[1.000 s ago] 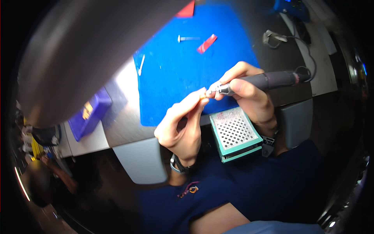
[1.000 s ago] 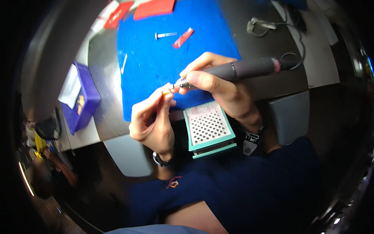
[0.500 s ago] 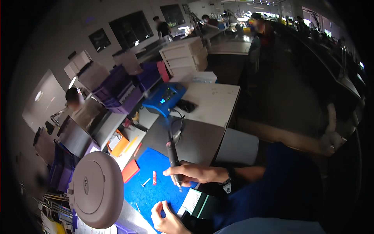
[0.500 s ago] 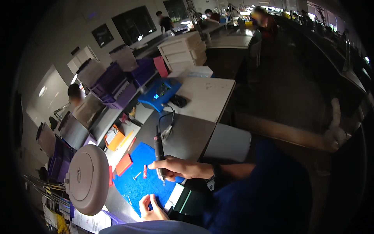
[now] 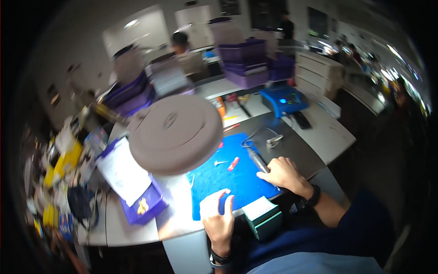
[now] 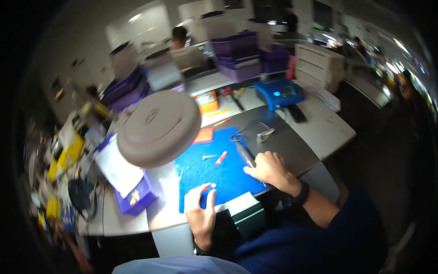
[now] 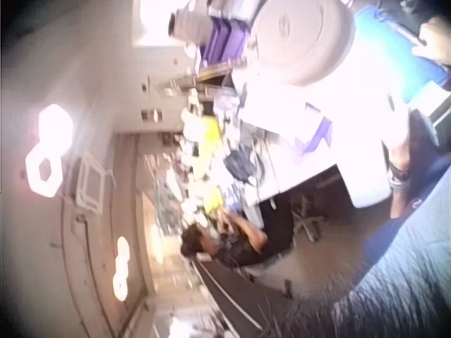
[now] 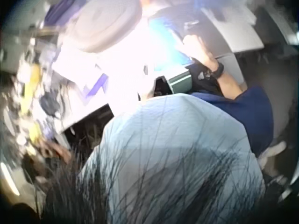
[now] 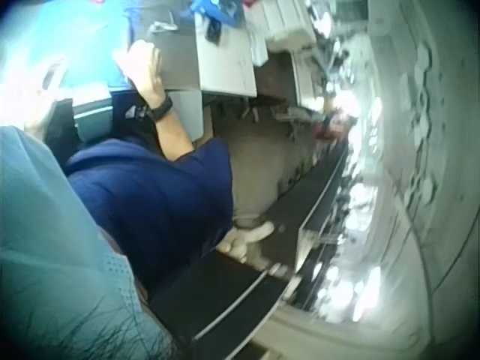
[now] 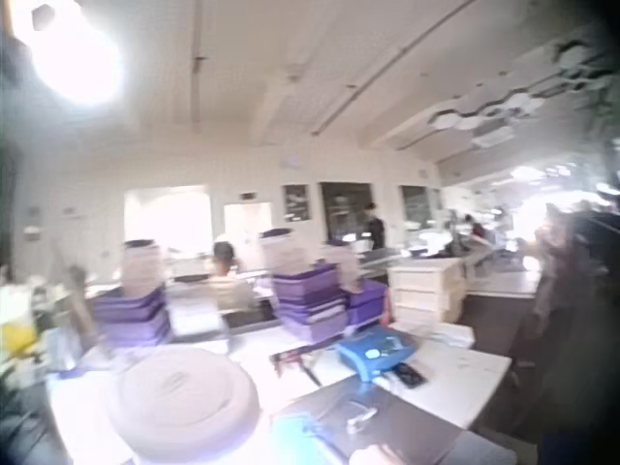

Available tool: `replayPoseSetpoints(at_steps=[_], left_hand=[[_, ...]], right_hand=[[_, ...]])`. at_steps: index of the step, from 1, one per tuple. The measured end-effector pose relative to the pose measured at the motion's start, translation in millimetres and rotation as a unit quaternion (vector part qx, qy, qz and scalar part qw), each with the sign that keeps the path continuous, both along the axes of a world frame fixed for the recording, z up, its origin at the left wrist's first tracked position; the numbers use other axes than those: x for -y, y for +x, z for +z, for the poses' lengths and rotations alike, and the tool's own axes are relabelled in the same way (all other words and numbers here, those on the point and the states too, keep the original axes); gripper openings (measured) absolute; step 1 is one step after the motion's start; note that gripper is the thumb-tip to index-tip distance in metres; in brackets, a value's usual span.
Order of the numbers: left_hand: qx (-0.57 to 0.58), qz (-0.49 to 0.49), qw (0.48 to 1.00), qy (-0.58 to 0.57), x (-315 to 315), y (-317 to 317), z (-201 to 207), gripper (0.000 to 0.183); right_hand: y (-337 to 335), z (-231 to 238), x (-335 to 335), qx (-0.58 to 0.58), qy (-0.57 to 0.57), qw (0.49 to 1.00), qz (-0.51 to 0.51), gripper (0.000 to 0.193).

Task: The recorder uses a dental handpiece (grinder) to shape and refine a small white dental prosthesis (tooth/crown) while working at a professional dental lab bench.

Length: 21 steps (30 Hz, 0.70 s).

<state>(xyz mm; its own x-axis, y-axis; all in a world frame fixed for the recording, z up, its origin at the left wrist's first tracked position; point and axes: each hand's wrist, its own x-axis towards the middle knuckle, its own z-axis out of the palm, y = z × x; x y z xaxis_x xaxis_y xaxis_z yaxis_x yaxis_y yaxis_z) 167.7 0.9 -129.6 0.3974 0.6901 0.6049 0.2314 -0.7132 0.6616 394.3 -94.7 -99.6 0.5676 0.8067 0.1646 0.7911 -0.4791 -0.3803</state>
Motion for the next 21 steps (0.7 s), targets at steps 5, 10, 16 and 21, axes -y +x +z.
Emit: replayPoseSetpoints(at_steps=[5, 10, 16, 21], left_hand=[[0.067, -0.105, 0.989, -0.083, 37.2, -38.9, 35.4, 0.013], [0.105, -0.191, 0.962, -0.164, 55.8, -80.4, 69.0, 0.014], [0.302, -0.245, 0.896, -0.215, 64.2, -133.7, 87.4, 0.018], [0.273, -0.774, 0.562, 0.102, 27.4, -138.7, 109.2, 0.017]], right_hand=[[-15.2, 8.1, -7.5, -0.024, -0.025, 0.999, -0.029, 0.063], [-12.9, 8.5, -4.5, -0.055, -0.006, 0.998, 0.019, 0.062], [-3.8, 49.9, 29.2, -0.044, 0.2, 0.977, 0.059, 0.04], [-10.9, 137.6, 93.0, -0.045, 0.529, 0.816, 0.227, 0.023]])
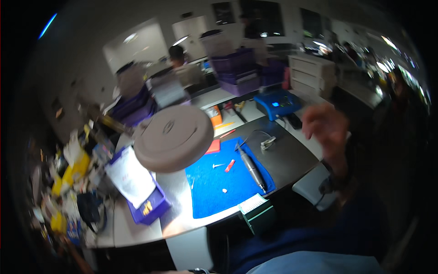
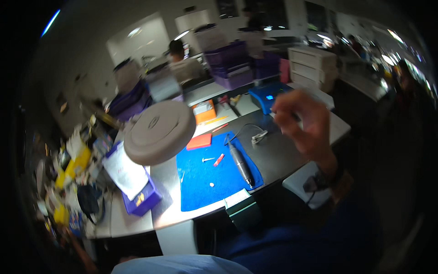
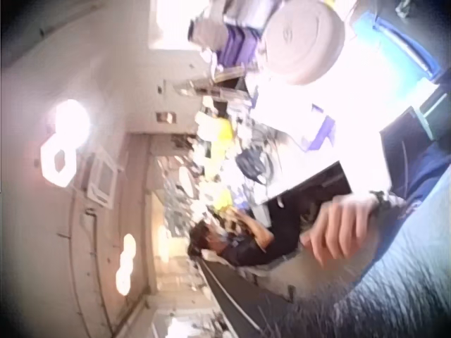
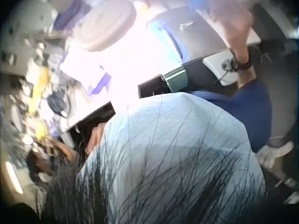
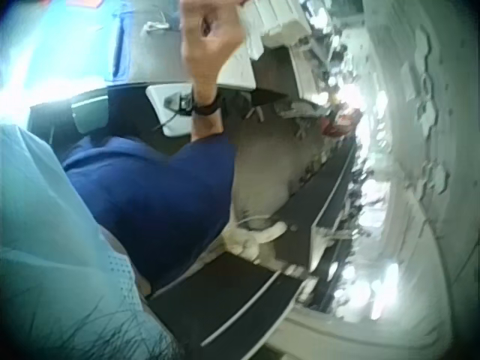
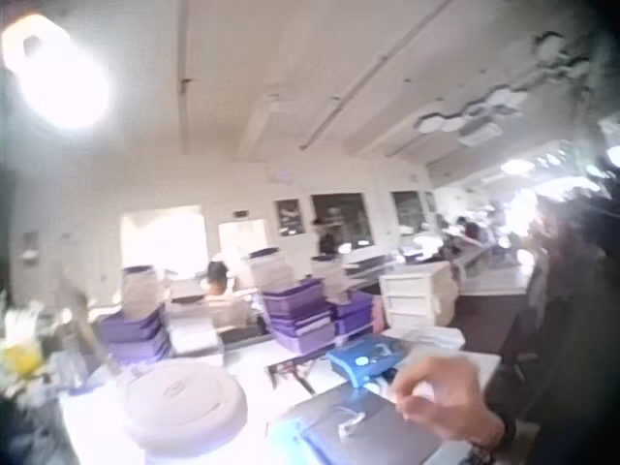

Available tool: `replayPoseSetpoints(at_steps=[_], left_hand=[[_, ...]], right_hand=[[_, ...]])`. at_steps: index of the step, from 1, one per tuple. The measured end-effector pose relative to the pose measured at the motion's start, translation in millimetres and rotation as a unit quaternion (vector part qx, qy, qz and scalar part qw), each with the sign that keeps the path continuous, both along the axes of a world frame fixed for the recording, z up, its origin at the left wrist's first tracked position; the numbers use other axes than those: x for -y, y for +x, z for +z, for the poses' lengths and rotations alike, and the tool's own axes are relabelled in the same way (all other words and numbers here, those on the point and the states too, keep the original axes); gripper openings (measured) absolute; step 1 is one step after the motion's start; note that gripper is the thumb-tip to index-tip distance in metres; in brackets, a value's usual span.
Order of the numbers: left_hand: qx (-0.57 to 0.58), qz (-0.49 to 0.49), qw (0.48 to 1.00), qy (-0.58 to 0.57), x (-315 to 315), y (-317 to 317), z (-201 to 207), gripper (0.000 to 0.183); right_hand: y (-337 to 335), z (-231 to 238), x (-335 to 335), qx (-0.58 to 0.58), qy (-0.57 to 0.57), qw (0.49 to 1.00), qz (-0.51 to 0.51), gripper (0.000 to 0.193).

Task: The recorder uses a dental handpiece (grinder) to shape and refine a small white dental prosthesis (tooth/crown) while working at a professional dental lab bench.

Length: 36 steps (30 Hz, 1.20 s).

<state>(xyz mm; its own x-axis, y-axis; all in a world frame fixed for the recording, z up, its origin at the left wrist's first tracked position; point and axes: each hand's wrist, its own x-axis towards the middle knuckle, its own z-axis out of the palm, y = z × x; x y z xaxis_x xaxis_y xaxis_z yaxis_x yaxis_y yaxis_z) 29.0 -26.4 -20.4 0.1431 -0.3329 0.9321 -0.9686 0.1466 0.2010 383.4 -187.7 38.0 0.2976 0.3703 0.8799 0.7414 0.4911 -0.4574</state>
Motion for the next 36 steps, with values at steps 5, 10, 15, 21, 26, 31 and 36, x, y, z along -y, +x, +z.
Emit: replayPoseSetpoints(at_steps=[5, 10, 15, 21, 26, 31, 36], left_hand=[[0.057, -0.309, 0.941, 0.125, -36.3, -18.5, -29.7, 0.02], [0.034, -0.235, 0.964, 0.121, -30.8, -31.0, -28.8, 0.019], [0.021, -0.169, 0.977, 0.128, -47.4, -30.2, -20.6, 0.018], [-0.001, -0.068, 0.991, 0.113, -49.0, -39.7, -14.2, 0.016], [-0.033, 0.042, 0.995, 0.082, -36.8, -64.5, -7.7, 0.015], [-0.037, 0.162, 0.985, 0.046, -27.6, -77.1, -5.2, 0.014], [-0.03, 0.418, 0.908, -0.01, -16.3, -99.8, 16.2, 0.014]], right_hand=[[-1.5, 53.1, 10.1, 0.308, 0.322, 0.895, 0.033, 0.053], [-6.2, 55.8, 26.7, 0.303, 0.335, 0.892, 0.017, 0.052], [-7.2, 60.2, 34.7, 0.308, 0.353, 0.883, -0.009, 0.051], [-5.5, 56.1, 39.9, 0.299, 0.361, 0.883, -0.017, 0.051], [-3.4, 48.0, 29.9, 0.273, 0.358, 0.893, 0.002, 0.05], [4.0, 58.5, 13.7, 0.269, 0.355, 0.895, 0.039, 0.049], [6.0, 81.5, -10.2, 0.28, 0.346, 0.89, 0.096, 0.049]])
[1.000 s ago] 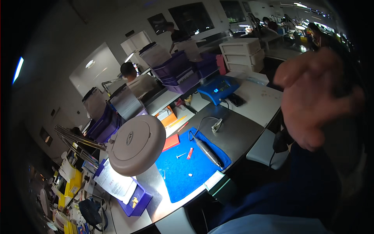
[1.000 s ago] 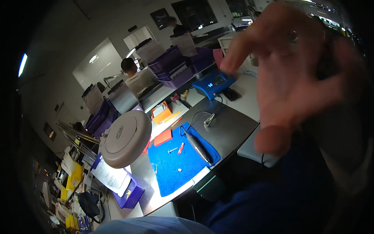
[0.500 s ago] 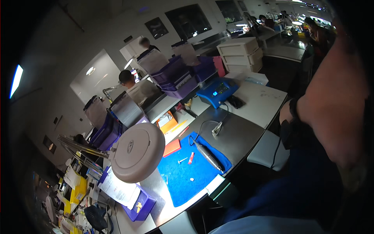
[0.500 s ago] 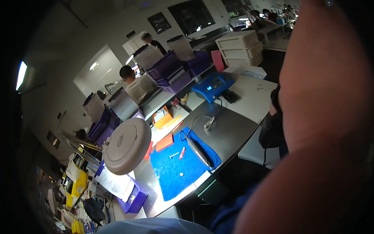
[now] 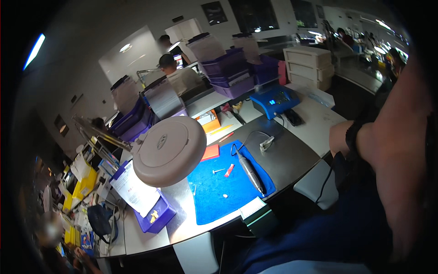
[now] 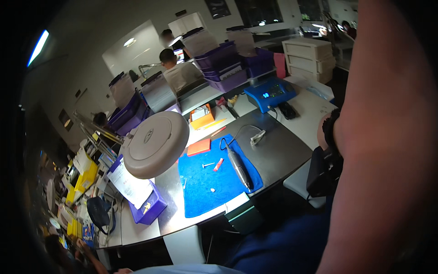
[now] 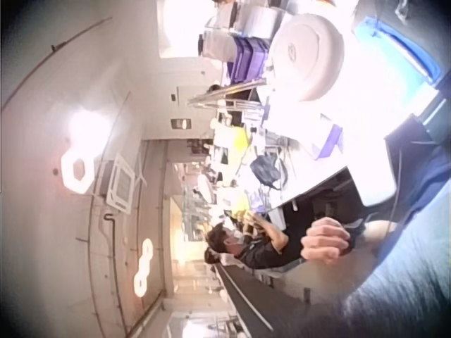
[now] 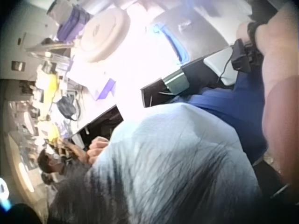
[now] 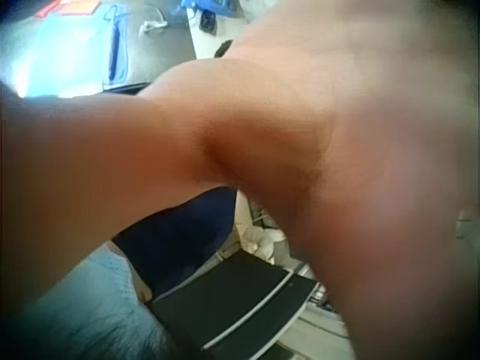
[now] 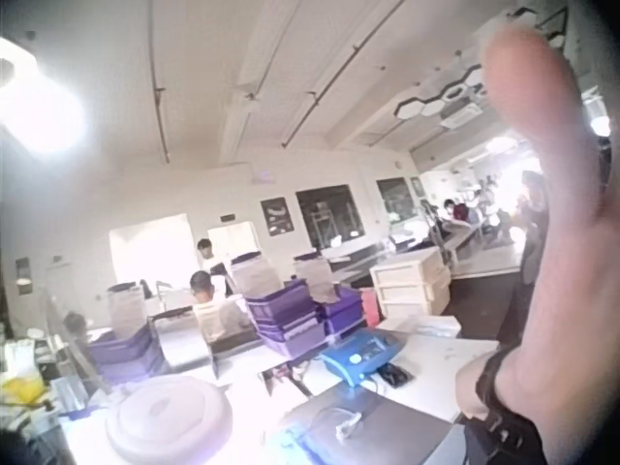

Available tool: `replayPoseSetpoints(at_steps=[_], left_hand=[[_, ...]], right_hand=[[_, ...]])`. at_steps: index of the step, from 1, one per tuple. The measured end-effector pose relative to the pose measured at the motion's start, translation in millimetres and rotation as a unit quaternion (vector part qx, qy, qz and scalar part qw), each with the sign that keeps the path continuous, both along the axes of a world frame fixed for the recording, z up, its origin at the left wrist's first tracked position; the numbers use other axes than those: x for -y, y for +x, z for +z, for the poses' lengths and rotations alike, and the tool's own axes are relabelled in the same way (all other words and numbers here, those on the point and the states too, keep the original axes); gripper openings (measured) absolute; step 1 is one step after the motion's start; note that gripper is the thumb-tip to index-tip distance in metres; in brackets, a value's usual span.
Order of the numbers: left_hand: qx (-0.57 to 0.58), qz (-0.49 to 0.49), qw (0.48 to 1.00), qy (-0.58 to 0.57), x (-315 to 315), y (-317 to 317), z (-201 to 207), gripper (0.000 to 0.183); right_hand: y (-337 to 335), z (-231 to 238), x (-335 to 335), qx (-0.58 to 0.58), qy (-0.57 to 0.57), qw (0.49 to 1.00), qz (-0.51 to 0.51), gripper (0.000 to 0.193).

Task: The recorder uses a dental handpiece (grinder) to shape and refine a small white dental prosthesis (tooth/crown) while working at a professional dental lab bench.

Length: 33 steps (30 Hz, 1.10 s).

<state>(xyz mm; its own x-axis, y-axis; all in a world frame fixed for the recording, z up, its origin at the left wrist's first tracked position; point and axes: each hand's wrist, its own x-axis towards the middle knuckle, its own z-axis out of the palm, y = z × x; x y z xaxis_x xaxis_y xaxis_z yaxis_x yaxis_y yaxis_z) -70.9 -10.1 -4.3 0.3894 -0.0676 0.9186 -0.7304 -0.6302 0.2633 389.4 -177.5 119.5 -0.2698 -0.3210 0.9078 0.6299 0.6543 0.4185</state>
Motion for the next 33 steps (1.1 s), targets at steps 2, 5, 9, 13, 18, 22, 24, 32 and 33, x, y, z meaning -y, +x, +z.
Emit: replayPoseSetpoints(at_steps=[2, 5, 9, 13, 18, 22, 24, 32, 33], left_hand=[[-0.093, -0.028, 0.993, 0.063, -4.1, 12.2, 39.4, 0.028], [-0.046, 0.015, 0.993, 0.103, 3.5, 35.3, 67.8, 0.02], [-0.033, 0.099, 0.987, 0.123, 34.5, 75.5, 115.7, 0.014], [-0.005, 0.178, 0.966, 0.189, 58.2, 103.6, 147.6, 0.013], [0.104, 0.041, 0.985, 0.13, 67.8, 138.2, 149.8, 0.011], [0.032, -0.079, 0.994, 0.068, 70.6, 135.1, 167.1, 0.015], [0.003, -0.124, 0.992, 0.0, 72.3, 135.4, 174.3, 0.015], [0.051, -0.029, 0.993, 0.106, 81.4, 97.0, 192.3, 0.011], [0.038, 0.001, 0.993, 0.11, 82.2, 92.1, 197.3, 0.012]], right_hand=[[-4.6, 15.8, -17.7, 0.026, -0.004, 0.999, 0.029, 0.048], [-14.5, 57.2, -45.4, 0.083, 0.018, 0.994, 0.073, 0.048], [-25.3, 136.3, -67.7, 0.194, 0.065, 0.97, 0.133, 0.047], [-55.2, 179.9, -80.4, 0.256, 0.089, 0.947, 0.172, 0.047], [-69.9, 210.1, -91.5, 0.29, 0.102, 0.933, 0.187, 0.046], [-67.6, 224.7, -97.0, 0.293, 0.105, 0.933, 0.181, 0.046], [-69.4, 227.4, -99.8, 0.289, 0.107, 0.933, 0.184, 0.046], [-81.1, 210.2, -94.2, 0.251, 0.086, 0.94, 0.215, 0.044], [-78.8, 208.0, -93.6, 0.244, 0.085, 0.941, 0.217, 0.044]])
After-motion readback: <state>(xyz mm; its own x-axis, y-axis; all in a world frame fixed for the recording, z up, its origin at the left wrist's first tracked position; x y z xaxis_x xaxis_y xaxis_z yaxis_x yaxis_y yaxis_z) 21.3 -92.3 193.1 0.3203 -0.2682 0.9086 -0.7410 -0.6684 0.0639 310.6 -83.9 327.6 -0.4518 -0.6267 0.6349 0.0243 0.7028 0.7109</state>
